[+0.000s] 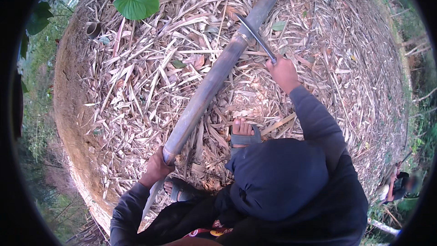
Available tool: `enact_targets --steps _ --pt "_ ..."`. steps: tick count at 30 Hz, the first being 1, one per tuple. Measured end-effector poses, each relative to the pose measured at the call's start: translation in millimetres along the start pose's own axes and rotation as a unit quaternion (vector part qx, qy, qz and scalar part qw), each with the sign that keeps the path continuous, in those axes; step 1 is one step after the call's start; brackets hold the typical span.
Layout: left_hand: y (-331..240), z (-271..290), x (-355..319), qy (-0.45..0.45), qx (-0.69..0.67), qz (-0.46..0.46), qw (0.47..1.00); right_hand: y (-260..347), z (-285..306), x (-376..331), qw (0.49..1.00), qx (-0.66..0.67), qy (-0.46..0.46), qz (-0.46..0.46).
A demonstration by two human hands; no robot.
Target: The person uses a machete to cut a long bamboo pole into smaller pieces. They hold the bamboo with one hand and strike it with the machete in the other, repeating the process to sever the pole.
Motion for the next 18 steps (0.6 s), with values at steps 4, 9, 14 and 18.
enact_targets --steps 4,9,14,18 --pt "6 15 -8 -0.082 0.049 0.016 0.995 26 -1 -3 0.996 -0.051 -0.006 0.08" --pt "12 22 0 -0.12 0.065 0.021 0.99 3 -15 4 0.999 0.015 -0.007 -0.045" --pt "9 31 -4 -0.125 0.069 0.027 0.989 33 -3 11 0.987 -0.091 0.005 0.134" --pt "6 24 2 -0.123 0.056 0.01 0.991 -14 -3 31 0.998 -0.052 -0.002 -0.048"
Point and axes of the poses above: each hand's wrist, its own x-axis towards the middle knuckle, its own z-axis out of the back of the hand, y = z × x, the point moved 5 cm from there along x, towards the middle knuckle, and after that the axes turned 4 degrees about z, right-handed, at the moved point
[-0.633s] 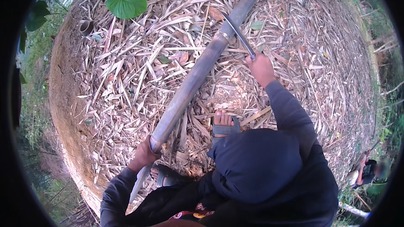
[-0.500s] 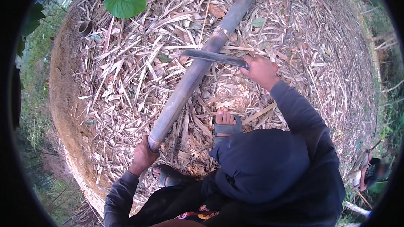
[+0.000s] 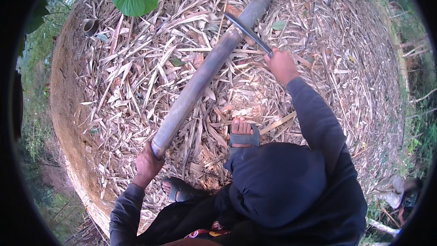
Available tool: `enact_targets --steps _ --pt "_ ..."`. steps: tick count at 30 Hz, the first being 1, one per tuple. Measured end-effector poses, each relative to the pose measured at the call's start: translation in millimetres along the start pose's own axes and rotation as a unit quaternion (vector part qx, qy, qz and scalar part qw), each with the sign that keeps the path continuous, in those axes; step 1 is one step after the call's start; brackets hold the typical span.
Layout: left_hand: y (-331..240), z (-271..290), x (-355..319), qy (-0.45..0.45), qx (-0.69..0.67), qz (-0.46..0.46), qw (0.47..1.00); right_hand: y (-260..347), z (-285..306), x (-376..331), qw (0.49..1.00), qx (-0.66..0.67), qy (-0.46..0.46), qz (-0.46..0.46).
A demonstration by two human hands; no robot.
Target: The person uses a machete to cut a long bamboo pole into smaller pieces. They hold the bamboo with one hand and strike it with the machete in the other, repeating the process to sever the pole.
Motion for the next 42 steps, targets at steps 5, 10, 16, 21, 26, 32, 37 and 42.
enact_targets --steps 5,10,16,21,26,32,37,42 --pt "3 -1 -4 -0.034 0.006 -0.003 0.999 39 16 -11 0.994 -0.053 0.035 0.094" --pt "-1 16 -15 -0.093 0.036 -0.026 0.995 33 12 1 0.996 -0.02 0.034 0.076" --pt "-5 20 -7 -0.091 0.026 -0.019 0.995 17 18 20 0.997 0.009 0.041 0.058" --pt "11 24 -10 -0.102 0.041 0.01 0.994 76 31 2 0.984 -0.051 0.128 0.116" --pt "0 15 -6 -0.083 0.024 -0.006 0.996 4 11 26 0.999 -0.008 0.044 0.015" --pt "6 18 -5 -0.094 0.037 -0.004 0.995 45 16 18 0.996 0.022 0.065 0.054" --pt "6 21 -5 -0.071 0.027 0.001 0.997 67 16 3 0.989 -0.022 0.07 0.132" --pt "4 14 -2 -0.072 0.034 0.004 0.997 33 14 28 0.994 -0.031 0.067 0.084"
Point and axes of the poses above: each hand's wrist, its own x-axis towards the middle knuckle, its own z-axis out of the back of the hand, y = z × x, the point moved 5 cm from there along x, towards the middle knuckle, and after that the axes turned 4 degrees about z, right-handed, at the moved point
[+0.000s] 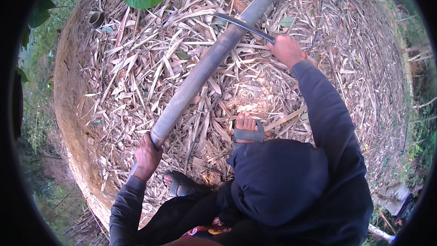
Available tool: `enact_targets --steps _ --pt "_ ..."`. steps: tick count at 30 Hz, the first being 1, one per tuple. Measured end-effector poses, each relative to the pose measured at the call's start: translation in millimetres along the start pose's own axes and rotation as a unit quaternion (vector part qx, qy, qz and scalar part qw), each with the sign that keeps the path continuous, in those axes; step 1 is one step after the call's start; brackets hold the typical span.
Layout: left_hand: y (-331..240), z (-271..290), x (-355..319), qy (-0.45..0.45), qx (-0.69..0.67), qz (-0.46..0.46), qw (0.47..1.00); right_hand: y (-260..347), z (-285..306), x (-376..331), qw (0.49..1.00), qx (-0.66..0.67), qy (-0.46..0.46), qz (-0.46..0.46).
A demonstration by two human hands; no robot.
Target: The person uses a machete to cut a long bamboo pole into smaller pieces. They hold the bamboo with one hand and strike it with the machete in the other, repeating the process to sever the pole.
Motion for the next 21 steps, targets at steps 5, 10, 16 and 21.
enact_targets --steps 5,10,16,21 --pt "3 8 -5 -0.013 -0.001 -0.01 1.0 45 4 -18 0.978 -0.106 0.009 0.181" --pt "-6 5 -5 0.002 -0.003 -0.005 1.0 -27 18 14 0.998 -0.046 -0.031 -0.033" --pt "1 -3 -4 0.005 0.0 0.005 1.0 -11 11 -7 0.994 -0.086 -0.054 0.028" --pt "10 -1 -2 0.051 -0.015 0.026 0.998 -57 -5 6 0.929 0.233 -0.028 -0.287"
Point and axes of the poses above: each hand's wrist, its own x-axis towards the middle knuckle, its own z-axis out of the back of the hand, y = z × x, the point moved 5 cm from there along x, towards the middle knuckle, and after that the axes turned 4 degrees about z, right-handed, at the moved point
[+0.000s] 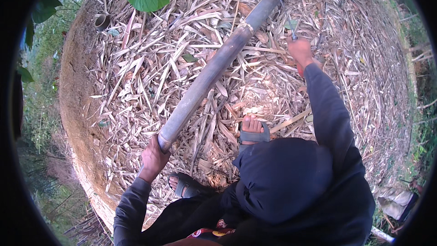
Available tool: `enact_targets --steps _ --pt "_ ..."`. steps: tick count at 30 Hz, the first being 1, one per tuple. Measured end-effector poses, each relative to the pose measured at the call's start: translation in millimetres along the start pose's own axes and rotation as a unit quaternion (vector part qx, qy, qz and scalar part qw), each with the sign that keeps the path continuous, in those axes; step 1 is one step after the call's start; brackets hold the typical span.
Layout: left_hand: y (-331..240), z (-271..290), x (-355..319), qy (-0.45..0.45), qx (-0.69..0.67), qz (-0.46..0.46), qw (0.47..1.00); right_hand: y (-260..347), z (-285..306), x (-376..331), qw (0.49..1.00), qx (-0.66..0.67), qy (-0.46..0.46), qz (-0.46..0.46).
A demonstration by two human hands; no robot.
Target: The person uses a machete to cut a long bamboo pole into smaller pieces. They hold the bamboo with one hand and strike it with the machete in the other, repeating the process to sever the pole.
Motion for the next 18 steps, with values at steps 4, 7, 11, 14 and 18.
enact_targets --steps 4,7,11,14,18 --pt "2 -14 13 0.107 -0.017 -0.026 0.994 -8 -53 -85 0.985 0.014 -0.079 0.153" --pt "5 -13 16 0.138 -0.015 -0.038 0.99 21 -98 -166 0.969 -0.051 0.029 0.24" --pt "-8 -4 13 0.163 -0.065 -0.058 0.983 45 -100 -206 0.874 -0.121 0.059 0.467" --pt "-7 -15 9 0.221 -0.145 -0.054 0.963 46 -82 -175 0.874 -0.139 0.023 0.466" --pt "-20 -29 -2 0.354 -0.294 -0.041 0.887 1 -37 -93 0.963 -0.12 -0.08 0.23"
Point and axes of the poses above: each hand's wrist, its own x-axis towards the middle knuckle, its own z-axis out of the back of the hand, y = z × x, the point moved 5 cm from there along x, towards the middle knuckle, and after that the axes turned 4 degrees about z, right-handed, at the moved point
